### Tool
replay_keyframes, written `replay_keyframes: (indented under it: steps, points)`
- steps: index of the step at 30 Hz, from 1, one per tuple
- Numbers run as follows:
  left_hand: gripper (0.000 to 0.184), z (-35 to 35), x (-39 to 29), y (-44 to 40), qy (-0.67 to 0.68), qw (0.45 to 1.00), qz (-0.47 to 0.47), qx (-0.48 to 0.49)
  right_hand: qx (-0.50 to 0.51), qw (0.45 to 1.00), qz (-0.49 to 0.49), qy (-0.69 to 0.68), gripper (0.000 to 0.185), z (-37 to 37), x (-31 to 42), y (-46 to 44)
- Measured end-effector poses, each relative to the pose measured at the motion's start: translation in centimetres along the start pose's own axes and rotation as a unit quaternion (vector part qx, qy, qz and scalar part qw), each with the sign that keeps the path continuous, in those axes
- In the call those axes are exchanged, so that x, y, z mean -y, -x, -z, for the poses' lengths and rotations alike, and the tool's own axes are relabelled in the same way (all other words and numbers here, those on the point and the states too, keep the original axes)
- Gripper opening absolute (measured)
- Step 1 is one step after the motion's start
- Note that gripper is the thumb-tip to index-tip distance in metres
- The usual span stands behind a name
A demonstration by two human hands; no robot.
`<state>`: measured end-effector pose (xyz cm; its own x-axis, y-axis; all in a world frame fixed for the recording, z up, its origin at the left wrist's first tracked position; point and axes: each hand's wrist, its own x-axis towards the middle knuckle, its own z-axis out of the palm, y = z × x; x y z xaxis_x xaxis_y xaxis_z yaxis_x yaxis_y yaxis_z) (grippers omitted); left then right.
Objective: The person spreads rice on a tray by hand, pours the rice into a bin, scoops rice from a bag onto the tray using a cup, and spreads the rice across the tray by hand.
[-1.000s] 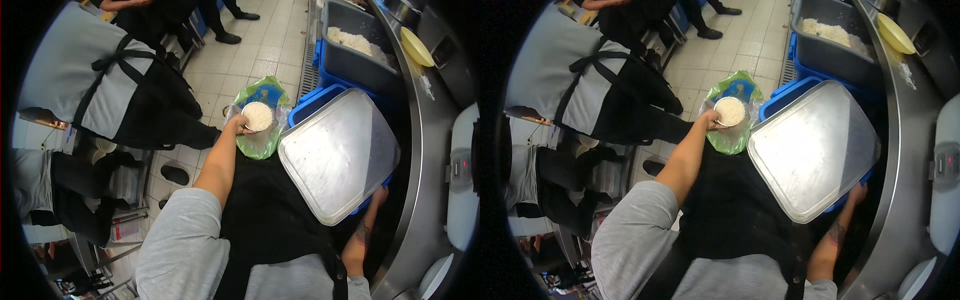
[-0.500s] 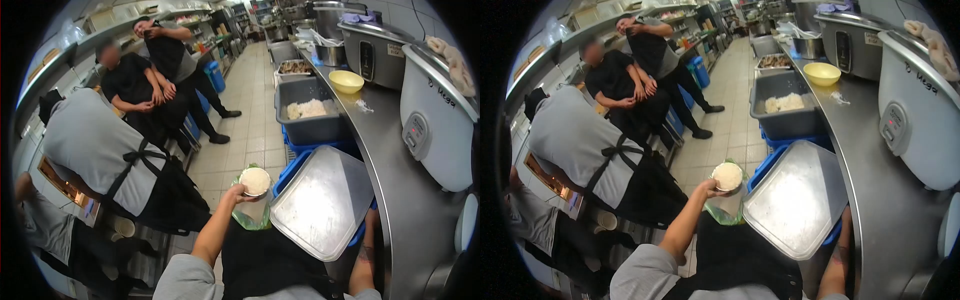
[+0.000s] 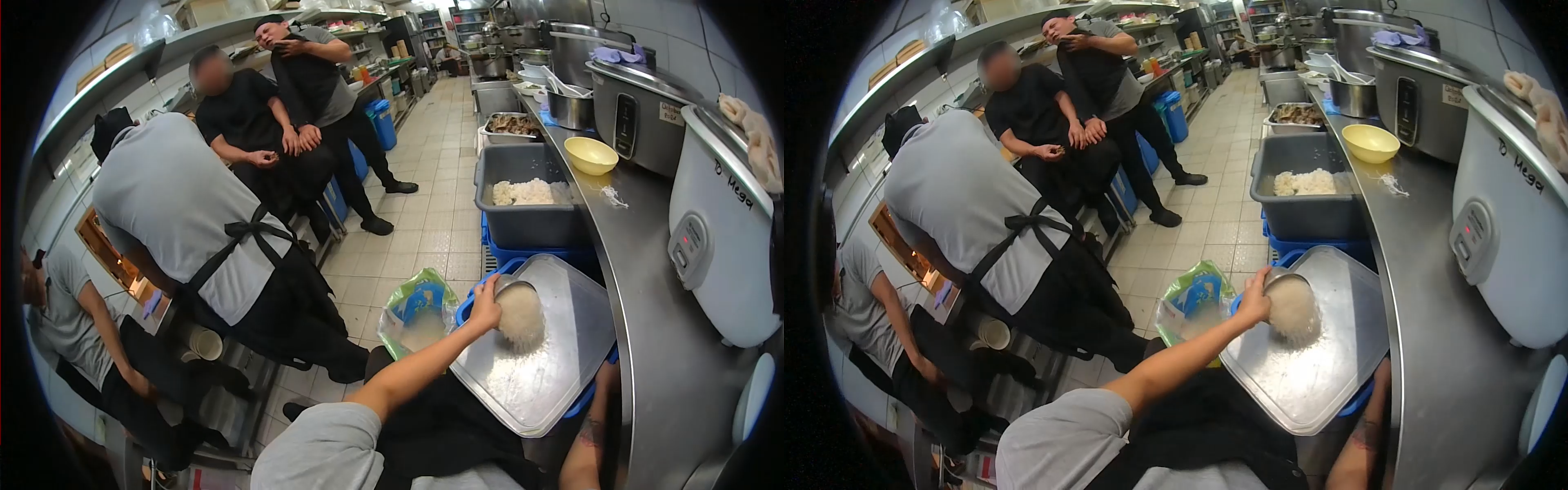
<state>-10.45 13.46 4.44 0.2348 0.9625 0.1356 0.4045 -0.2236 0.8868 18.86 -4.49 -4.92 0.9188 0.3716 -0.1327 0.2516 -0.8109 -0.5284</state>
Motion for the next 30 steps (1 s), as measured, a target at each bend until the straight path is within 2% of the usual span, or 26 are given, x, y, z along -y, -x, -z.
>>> replay_keyframes:
  steps: [1,5,7,13,17,20,22,23,24,25,26,27,28,29,30]
  points:
    - [0.082,-0.3,0.1,0.1,-0.068,0.993,-0.092,-0.038,0.001,1.000,0.001,0.000,0.061,0.0,0.0,0.0]
    - [0.085,-0.2,-1.9,1.1,-0.054,0.984,-0.170,-0.010,0.001,1.000,0.008,-0.005,0.061,0.2,-0.4,-0.1]
    - [0.084,-0.2,-2.6,1.4,-0.055,0.970,-0.238,-0.004,0.000,1.000,0.009,-0.003,0.061,0.2,-0.6,-0.1]
    - [0.077,-0.9,-3.0,1.2,-0.092,0.900,-0.425,-0.012,0.004,1.000,0.008,-0.001,0.062,0.4,-0.9,0.1]
    - [0.074,-1.1,-3.2,1.1,-0.061,0.873,-0.483,-0.026,0.002,1.000,0.003,-0.006,0.062,0.7,-0.7,0.1]
    - [0.076,-0.4,-3.3,1.5,-0.045,0.905,-0.419,-0.053,-0.061,0.998,0.014,0.006,0.063,-0.5,-1.4,-0.5]
    - [0.085,0.7,-3.0,1.9,0.024,0.940,-0.318,-0.121,-0.068,0.997,0.019,-0.036,0.063,-2.4,-2.7,-2.2]
    - [0.085,1.1,-1.6,1.3,-0.017,0.934,-0.296,-0.198,-0.071,0.996,0.019,-0.050,0.062,-3.6,-3.9,-3.6]
    - [0.079,2.0,-0.3,1.3,-0.008,0.943,-0.223,-0.246,-0.087,0.995,0.024,-0.035,0.060,-5.5,-5.5,-5.6]
    - [0.077,3.3,1.6,0.8,0.096,0.937,-0.191,-0.277,-0.107,0.993,0.050,-0.002,0.056,-8.1,-8.2,-8.2]
    - [0.076,4.4,4.3,0.6,0.096,0.930,-0.134,-0.330,-0.129,0.988,0.074,0.032,0.052,-10.7,-10.8,-10.7]
    - [0.076,6.1,6.7,1.0,0.061,0.931,-0.069,-0.354,0.036,0.999,-0.023,0.026,0.061,-2.0,-3.2,-3.3]
    - [0.075,7.5,9.1,1.4,0.006,0.928,-0.049,-0.370,0.042,0.998,-0.032,0.029,0.061,-1.1,-2.7,-2.6]
    - [0.076,8.8,11.7,1.7,-0.070,0.929,0.009,-0.363,0.046,0.998,-0.040,0.028,0.061,-0.8,-2.4,-2.4]
    - [0.079,9.6,14.9,1.7,-0.091,0.925,0.042,-0.367,0.050,0.997,-0.049,0.023,0.060,-1.2,-2.4,-2.6]
